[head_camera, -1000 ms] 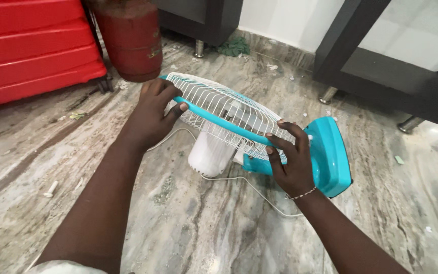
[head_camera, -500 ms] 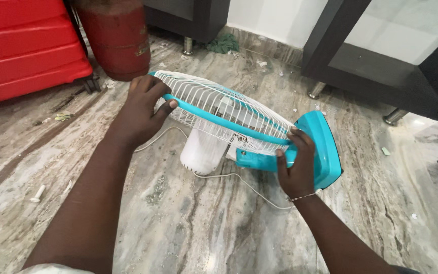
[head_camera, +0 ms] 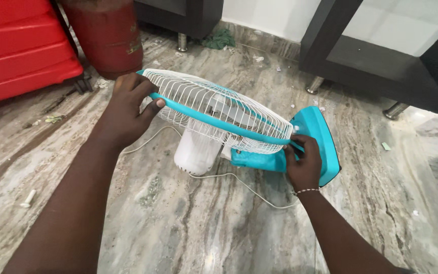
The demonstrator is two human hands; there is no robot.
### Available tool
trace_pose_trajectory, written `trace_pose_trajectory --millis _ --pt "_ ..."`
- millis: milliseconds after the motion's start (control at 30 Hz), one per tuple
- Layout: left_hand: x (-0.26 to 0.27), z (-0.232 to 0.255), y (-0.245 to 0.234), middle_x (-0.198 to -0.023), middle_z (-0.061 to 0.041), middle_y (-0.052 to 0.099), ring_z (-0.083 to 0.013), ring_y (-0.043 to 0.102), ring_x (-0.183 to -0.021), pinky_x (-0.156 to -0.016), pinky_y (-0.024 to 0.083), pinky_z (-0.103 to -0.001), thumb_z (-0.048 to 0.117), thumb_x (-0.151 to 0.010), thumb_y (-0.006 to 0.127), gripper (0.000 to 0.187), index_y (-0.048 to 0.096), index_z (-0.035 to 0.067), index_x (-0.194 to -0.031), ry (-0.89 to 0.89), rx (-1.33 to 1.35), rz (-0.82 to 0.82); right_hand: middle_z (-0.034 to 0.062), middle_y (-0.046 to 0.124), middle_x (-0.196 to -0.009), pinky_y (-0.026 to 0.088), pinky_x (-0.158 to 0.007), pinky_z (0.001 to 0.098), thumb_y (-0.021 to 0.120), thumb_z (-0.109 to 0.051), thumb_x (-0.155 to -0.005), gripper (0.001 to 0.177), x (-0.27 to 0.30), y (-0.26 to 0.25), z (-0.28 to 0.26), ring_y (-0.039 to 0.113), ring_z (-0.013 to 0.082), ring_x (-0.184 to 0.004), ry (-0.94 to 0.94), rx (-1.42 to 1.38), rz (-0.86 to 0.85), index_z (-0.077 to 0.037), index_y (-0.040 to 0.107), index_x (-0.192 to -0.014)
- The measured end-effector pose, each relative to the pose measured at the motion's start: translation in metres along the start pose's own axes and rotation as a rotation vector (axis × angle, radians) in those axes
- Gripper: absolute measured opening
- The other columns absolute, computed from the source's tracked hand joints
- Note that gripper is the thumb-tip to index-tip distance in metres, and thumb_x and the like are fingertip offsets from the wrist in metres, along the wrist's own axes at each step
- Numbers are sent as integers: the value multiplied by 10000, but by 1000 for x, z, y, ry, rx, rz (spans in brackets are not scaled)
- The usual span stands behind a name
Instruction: The person assembles a small electric fan by attaching the front and rear wire cages to the fan body. They handle the cages and fan blades, aligning and securing the parts together.
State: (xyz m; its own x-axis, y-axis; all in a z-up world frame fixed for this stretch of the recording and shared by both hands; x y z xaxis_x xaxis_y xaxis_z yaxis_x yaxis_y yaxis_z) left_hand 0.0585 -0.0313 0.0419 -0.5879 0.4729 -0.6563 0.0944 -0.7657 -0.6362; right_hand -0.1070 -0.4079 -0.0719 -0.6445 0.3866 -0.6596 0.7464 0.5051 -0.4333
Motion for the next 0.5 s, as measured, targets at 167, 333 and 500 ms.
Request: trace_pose_trajectory --millis 167,333,500 --pt "-3 3 3 -1217 -151 566 -355 482 -1207 -1017 417 -483 227 -991 698 263 666 24 -1155 -7 -16 -16 136 614 -1198 580 -979 375 722 -27 -940 320 4 5 17 643 242 -1161 61 -170 -17 14 559 -1212" --pt "-1 6 -1 -1213 -153 569 -353 484 -1213 -1029 417 -487 229 -994 699 247 668 28 -1134 14 -25 0 119 664 -1148 591 -937 377 552 -119 -1027 188 -6 18 74 671 225 -1104 541 -656 114 -3 564 -1175" --pt "2 0 -1 -1191 -154 574 -353 487 -1212 -1023 419 -484 243 -983 705 257 669 35 -1129 -67 -19 -17 70 693 -1048 577 -848 355 578 -193 -1011 200 -33 40 101 658 191 -953 868 -497 -60 -40 620 -1133"
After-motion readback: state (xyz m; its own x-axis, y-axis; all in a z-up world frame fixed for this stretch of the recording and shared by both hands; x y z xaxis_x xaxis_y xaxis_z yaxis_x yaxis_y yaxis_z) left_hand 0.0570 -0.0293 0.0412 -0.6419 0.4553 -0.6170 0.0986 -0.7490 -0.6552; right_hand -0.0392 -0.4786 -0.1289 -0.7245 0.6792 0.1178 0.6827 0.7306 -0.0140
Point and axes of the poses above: each hand's wrist, its own x-axis away from the middle knuckle, its own y-axis out of the palm, z = x × y, the point moved 10 cm from there along -x, towards the middle knuckle
